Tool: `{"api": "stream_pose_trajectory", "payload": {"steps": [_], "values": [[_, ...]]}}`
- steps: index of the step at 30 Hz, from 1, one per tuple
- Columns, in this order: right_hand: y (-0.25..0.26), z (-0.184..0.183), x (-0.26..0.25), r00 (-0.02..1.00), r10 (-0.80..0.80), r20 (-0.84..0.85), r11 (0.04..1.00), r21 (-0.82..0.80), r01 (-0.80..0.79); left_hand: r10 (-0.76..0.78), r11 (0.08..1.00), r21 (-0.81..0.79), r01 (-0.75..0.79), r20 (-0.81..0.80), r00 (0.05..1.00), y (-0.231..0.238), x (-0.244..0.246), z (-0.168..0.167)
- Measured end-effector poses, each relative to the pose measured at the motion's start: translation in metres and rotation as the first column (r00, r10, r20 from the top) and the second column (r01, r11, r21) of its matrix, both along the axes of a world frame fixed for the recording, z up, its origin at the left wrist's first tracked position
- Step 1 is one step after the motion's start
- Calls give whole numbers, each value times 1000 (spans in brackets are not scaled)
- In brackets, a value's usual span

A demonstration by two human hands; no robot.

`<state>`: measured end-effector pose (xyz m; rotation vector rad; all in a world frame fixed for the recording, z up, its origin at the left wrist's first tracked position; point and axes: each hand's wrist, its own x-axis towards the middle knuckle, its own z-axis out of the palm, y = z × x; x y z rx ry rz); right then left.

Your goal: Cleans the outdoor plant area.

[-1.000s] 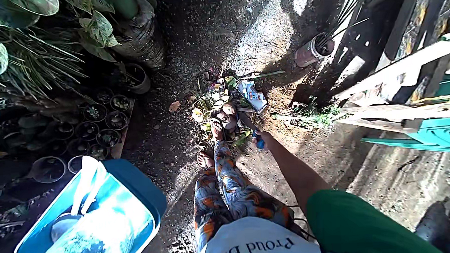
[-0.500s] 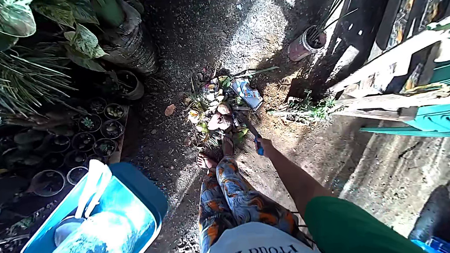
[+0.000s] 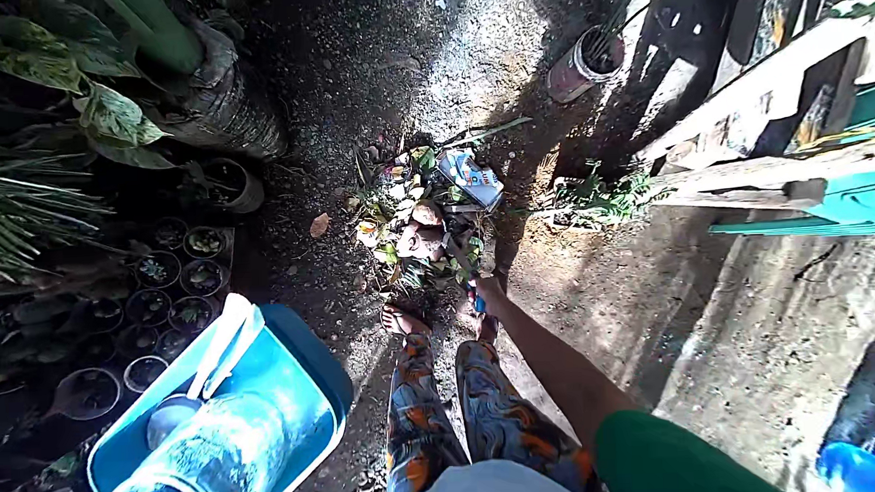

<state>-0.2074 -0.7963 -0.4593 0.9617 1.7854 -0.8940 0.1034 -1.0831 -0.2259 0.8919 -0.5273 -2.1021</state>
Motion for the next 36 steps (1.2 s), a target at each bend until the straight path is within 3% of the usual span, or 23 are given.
{"api": "stream_pose_trajectory", "payload": {"steps": [3, 5, 7, 8, 11, 14, 16, 19, 21, 24, 28, 31, 34, 36], "values": [[20, -1, -1, 947, 320, 41, 946, 37, -321, -24, 1000, 12, 24, 7, 1000, 15, -29, 8], [42, -1, -8, 821, 562, 98, 822, 46, -568, -46, 998, 38, 45, 13, 999, 31, -48, 14], [65, 1, -18, 758, 640, 124, 761, 36, -648, -60, 998, 40, 56, 88, 994, 47, -61, 17], [76, -2, -22, 800, 590, 112, 802, 34, -596, -51, 998, 26, 49, 118, 992, 57, -69, 20], [91, -5, -29, 980, 187, 62, 982, -34, -185, -75, 994, 85, 68, 88, 993, 82, -84, 27], [86, -5, -40, 999, 2, 43, 995, -103, 3, -60, 990, 128, 52, 63, 996, 105, -92, 19], [83, -9, -45, 997, 54, 48, 990, -134, -47, -86, 990, 125, 71, 118, 989, 116, -100, 22], [98, -10, -46, 923, 376, 83, 924, -107, -366, -135, 986, 120, 117, 146, 980, 112, -82, 17], [105, -8, -50, 867, 486, 114, 874, -91, -478, -126, 989, 95, 111, 164, 978, 106, -78, 17], [100, -7, -52, 865, 486, 127, 874, -72, -480, -69, 983, 175, 49, 113, 991, 102, -94, 35], [78, -11, -55, 897, 420, 137, 907, -49, -418, -83, 988, 134, 70, 95, 992, 64, -89, 40], [67, -17, -51, 912, 383, 150, 923, -17, -385, -117, 986, 130, 107, 68, 991, 35, -79, 40], [62, -14, -49, 913, 375, 159, 925, -1, -380, -50, 994, 102, 48, 14, 999, 13, -63, 28], [57, -14, -47, 915, 375, 148, 925, 4, -379, -73, 996, 60, 66, 119, 990, 9, -65, 34]]}}
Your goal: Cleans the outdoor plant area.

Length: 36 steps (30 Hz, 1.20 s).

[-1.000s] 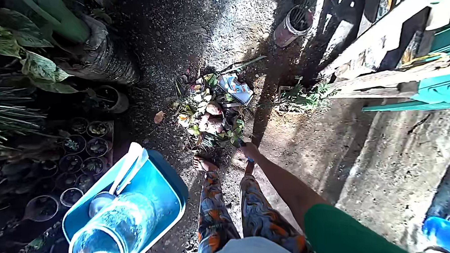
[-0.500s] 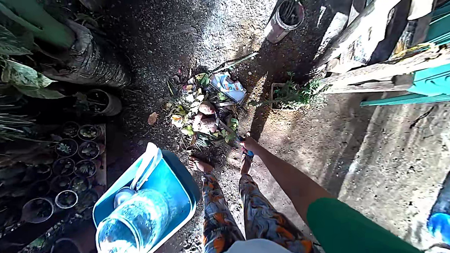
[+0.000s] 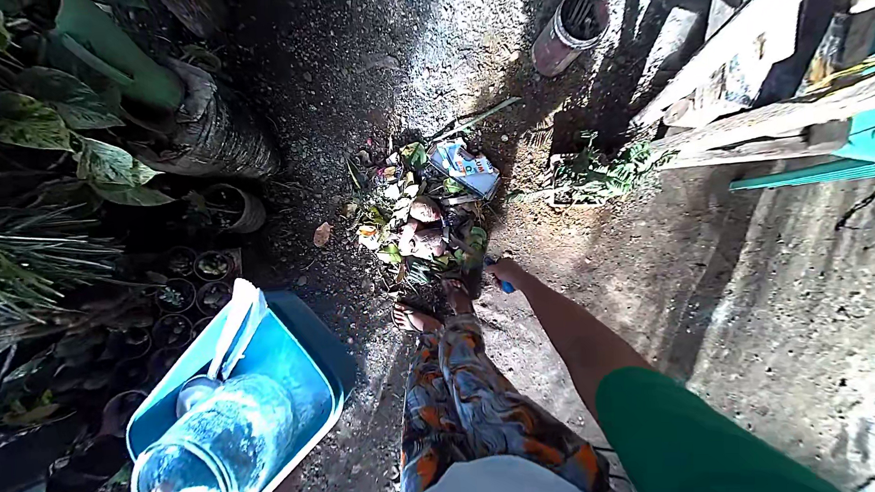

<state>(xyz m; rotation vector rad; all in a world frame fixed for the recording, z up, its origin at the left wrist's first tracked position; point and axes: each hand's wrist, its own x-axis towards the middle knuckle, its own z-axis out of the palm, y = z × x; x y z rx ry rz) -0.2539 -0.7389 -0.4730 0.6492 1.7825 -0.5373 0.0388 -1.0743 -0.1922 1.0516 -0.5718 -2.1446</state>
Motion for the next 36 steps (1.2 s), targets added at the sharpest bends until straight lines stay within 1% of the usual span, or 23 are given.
{"api": "stream_pose_trajectory", "payload": {"steps": [1, 3, 5, 7, 9, 13, 14, 15, 17, 18, 19, 20, 21, 22, 24, 28, 29, 32, 35, 36], "values": [[-3, 0, 1, 1000, -2, -4, 1000, 5, 2, -2, 1000, -5, 2, 42, 999, -2, -1, 4], [-12, 1, 3, 998, -55, -26, 998, 6, 55, 4, 1000, -2, -4, 50, 999, -7, 4, 4], [-16, 1, 6, 976, -209, -53, 978, -21, 208, 35, 999, -3, -35, 49, 998, -12, 11, 4], [-15, 1, 12, 907, -416, -66, 909, -67, 412, 40, 998, -42, -36, 108, 993, -14, 18, 6], [-8, 2, 21, 825, -562, -65, 826, -109, 554, 48, 998, -52, -41, 150, 988, -17, 25, 5], [2, 13, 43, 704, -709, -43, 701, -154, 696, 65, 998, -25, -62, 138, 988, -24, 34, 0], [1, 17, 48, 697, -715, -51, 696, -153, 702, 63, 998, -15, -62, 136, 989, -25, 34, -1], [-1, 20, 52, 710, -701, -63, 710, -145, 689, 62, 998, -1, -63, 129, 990, -26, 34, -1], [-7, 25, 57, 785, -613, -93, 789, -111, 604, 49, 998, 32, -52, 103, 993, -25, 33, -2], [-11, 27, 58, 847, -522, -102, 853, -85, 515, 42, 998, 47, -46, 93, 995, -25, 33, -2], [-15, 27, 57, 914, -392, -106, 920, -53, 388, 30, 998, 60, -34, 80, 996, -25, 33, -4], [-18, 26, 54, 964, -245, -100, 969, -19, 244, 20, 997, 74, -26, 78, 997, -24, 33, -5], [-22, 24, 50, 988, -129, -88, 991, 8, 131, 17, 995, 94, -24, 73, 997, -24, 32, -6], [-26, 21, 46, 994, -74, -80, 997, 22, 76, 10, 994, 109, -17, 64, 998, -23, 31, -6], [-35, 15, 38, 995, -53, -86, 998, 34, 56, -1, 991, 133, -2, 23, 1000, -25, 33, -10], [-49, 9, 26, 994, 68, -89, 998, 20, -67, -32, 993, 118, 30, 16, 999, -23, 36, -18], [-52, 8, 23, 995, 44, -95, 999, 3, -44, -34, 994, 103, 31, 27, 999, -24, 36, -20], [-61, 7, 20, 976, -166, -139, 986, -30, 163, -25, 995, 95, 21, 40, 999, -28, 36, -25], [-64, 13, 15, 967, -229, -108, 973, -15, 229, -40, 990, 136, 38, 11, 999, -30, 35, -26], [-65, 13, 14, 952, -288, -105, 958, -26, 287, -40, 990, 137, 37, 21, 999, -29, 35, -25]]}}
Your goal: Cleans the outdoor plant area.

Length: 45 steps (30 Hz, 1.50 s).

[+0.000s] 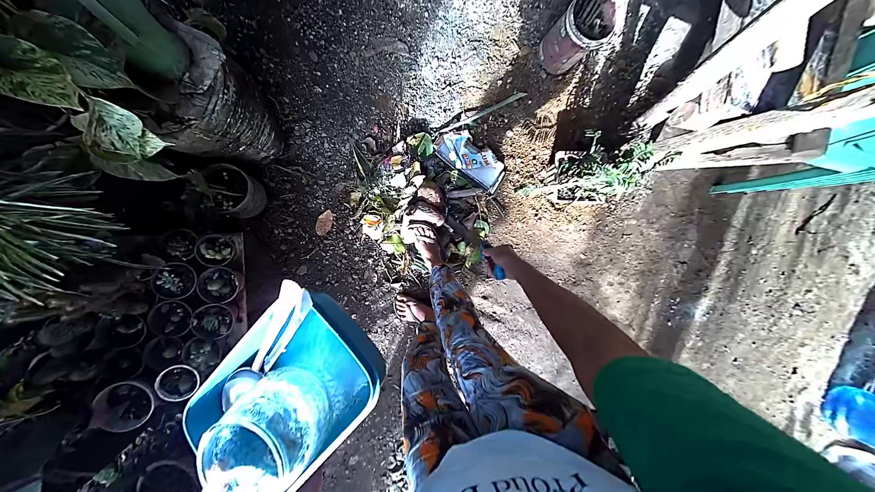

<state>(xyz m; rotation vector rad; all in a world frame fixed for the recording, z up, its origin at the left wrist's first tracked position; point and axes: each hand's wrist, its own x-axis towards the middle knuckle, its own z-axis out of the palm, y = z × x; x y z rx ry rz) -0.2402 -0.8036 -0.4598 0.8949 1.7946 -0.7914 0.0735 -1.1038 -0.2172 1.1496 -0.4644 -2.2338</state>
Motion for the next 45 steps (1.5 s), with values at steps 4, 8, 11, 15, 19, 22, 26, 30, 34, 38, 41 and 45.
{"api": "stream_pose_trajectory", "payload": {"steps": [4, 8, 11, 15, 19, 22, 26, 30, 34, 38, 41, 45], "values": [[16, 2, 4, 986, -162, -39, 987, -29, 161, 12, 1000, 15, -13, 21, 1000, 3, 5, 2], [16, 32, 3, 999, -24, -37, 998, 62, 26, 29, 999, 33, -31, 62, 998, 5, 4, 1], [13, 47, -7, 993, 104, -51, 989, 107, -98, 16, 998, 52, -19, 53, 998, 4, 3, -3], [10, 48, -32, 839, 543, -35, 832, 160, -532, 7, 999, 41, -8, 35, 999, 3, -8, -6], [-13, 43, -56, 592, 804, -51, 589, 205, -782, 2, 1000, 25, -3, 30, 1000, 8, -18, -6], [-35, 34, -67, 406, 913, 39, 387, 230, -893, 12, 1000, 23, -14, 71, 997, 15, -20, -6], [-46, 23, -64, 209, 969, 131, 183, 183, -966, 44, 998, 43, -47, 69, 997, 29, -21, -2], [-18, 17, -64, 284, 956, 76, 269, 163, -949, 41, 999, 30, -43, 67, 997, 50, -28, 1], [30, 50, -63, 574, 811, -111, 584, 112, -804, 40, 999, 33, -42, 58, 998, 71, -40, 7], [74, 104, -52, 530, 847, 28, 525, 101, -845, 74, 996, 49, -76, 40, 996, 90, -57, 10], [99, 97, -46, 455, 883, 112, 447, 94, -890, 53, 998, 38, -53, 1, 999, 98, -70, 9], [104, 64, -50, 299, 931, 209, 298, 41, -954, 56, 998, 28, -56, -4, 998, 106, -79, 10]]}}
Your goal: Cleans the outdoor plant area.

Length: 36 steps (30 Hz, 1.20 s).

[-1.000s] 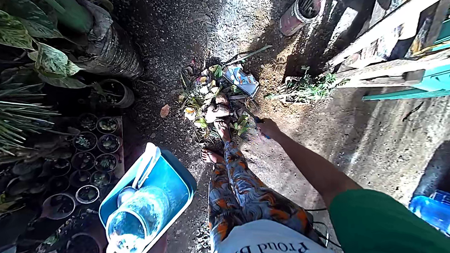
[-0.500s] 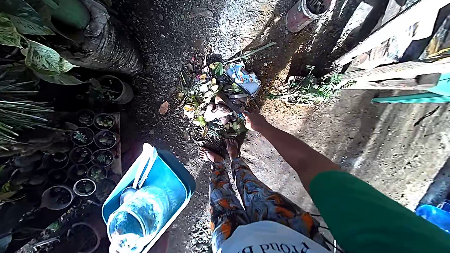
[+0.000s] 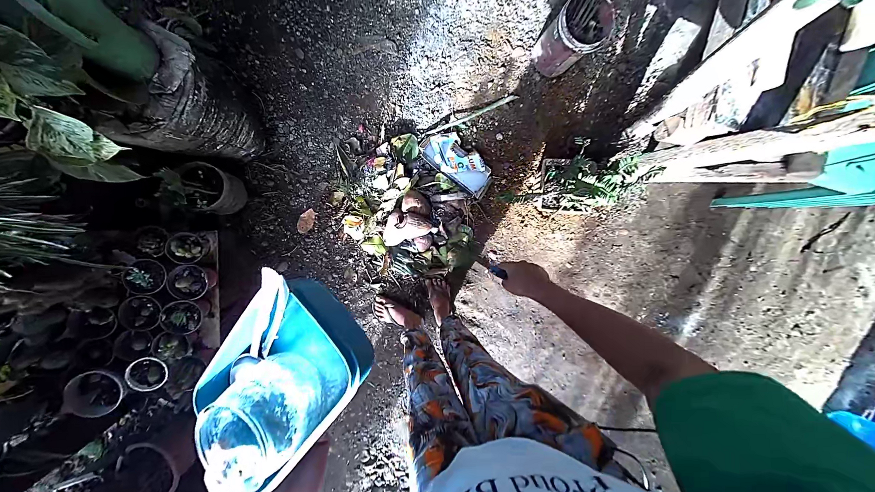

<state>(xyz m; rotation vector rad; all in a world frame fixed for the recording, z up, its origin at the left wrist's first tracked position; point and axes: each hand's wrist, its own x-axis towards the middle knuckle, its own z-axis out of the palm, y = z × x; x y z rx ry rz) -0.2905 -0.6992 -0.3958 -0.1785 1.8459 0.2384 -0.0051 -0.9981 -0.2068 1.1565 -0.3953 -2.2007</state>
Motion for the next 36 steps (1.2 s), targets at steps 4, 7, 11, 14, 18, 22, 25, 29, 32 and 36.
{"api": "stream_pose_trajectory", "payload": {"steps": [4, 7, 11, 14, 18, 22, 25, 29, 32, 36], "values": [[-7, -20, -4, 988, 139, 60, 990, 0, -140, -9, 999, 34, 10, -38, 999, 5, 6, -2], [-22, -24, -10, 979, 198, 49, 980, -29, -197, -12, 1000, 24, 12, -6, 1000, 9, 10, -4], [-47, -26, -23, 968, 246, 39, 969, -32, -245, 35, 998, 43, -38, 85, 996, 16, 15, -6], [-62, -32, -36, 946, 324, 5, 945, -47, -323, 69, 996, 51, -76, 117, 991, 20, 18, -7], [-63, -37, -39, 947, 317, -48, 944, -77, -320, 98, 992, 70, -105, 97, 990, 22, 23, -10], [-51, -42, -31, 948, 314, -52, 947, -56, -317, 118, 990, 70, -125, 100, 988, 22, 26, -15], [-44, -36, -20, 971, 232, -59, 969, -76, -236, 137, 987, 75, -144, 94, 986, 23, 25, -15], [-15, -31, -14, 996, 90, 4, 990, -110, -89, 105, 994, 39, -106, 29, 994, 23, 18, -6], [14, -5, -2, 996, -56, 72, 994, -88, 62, 54, 999, 7, -53, -67, 996, 23, 15, 15], [75, 62, 27, 969, -234, 84, 966, -94, 242, 36, 998, -52, -40, -79, 996, 27, 2, 48]]}}
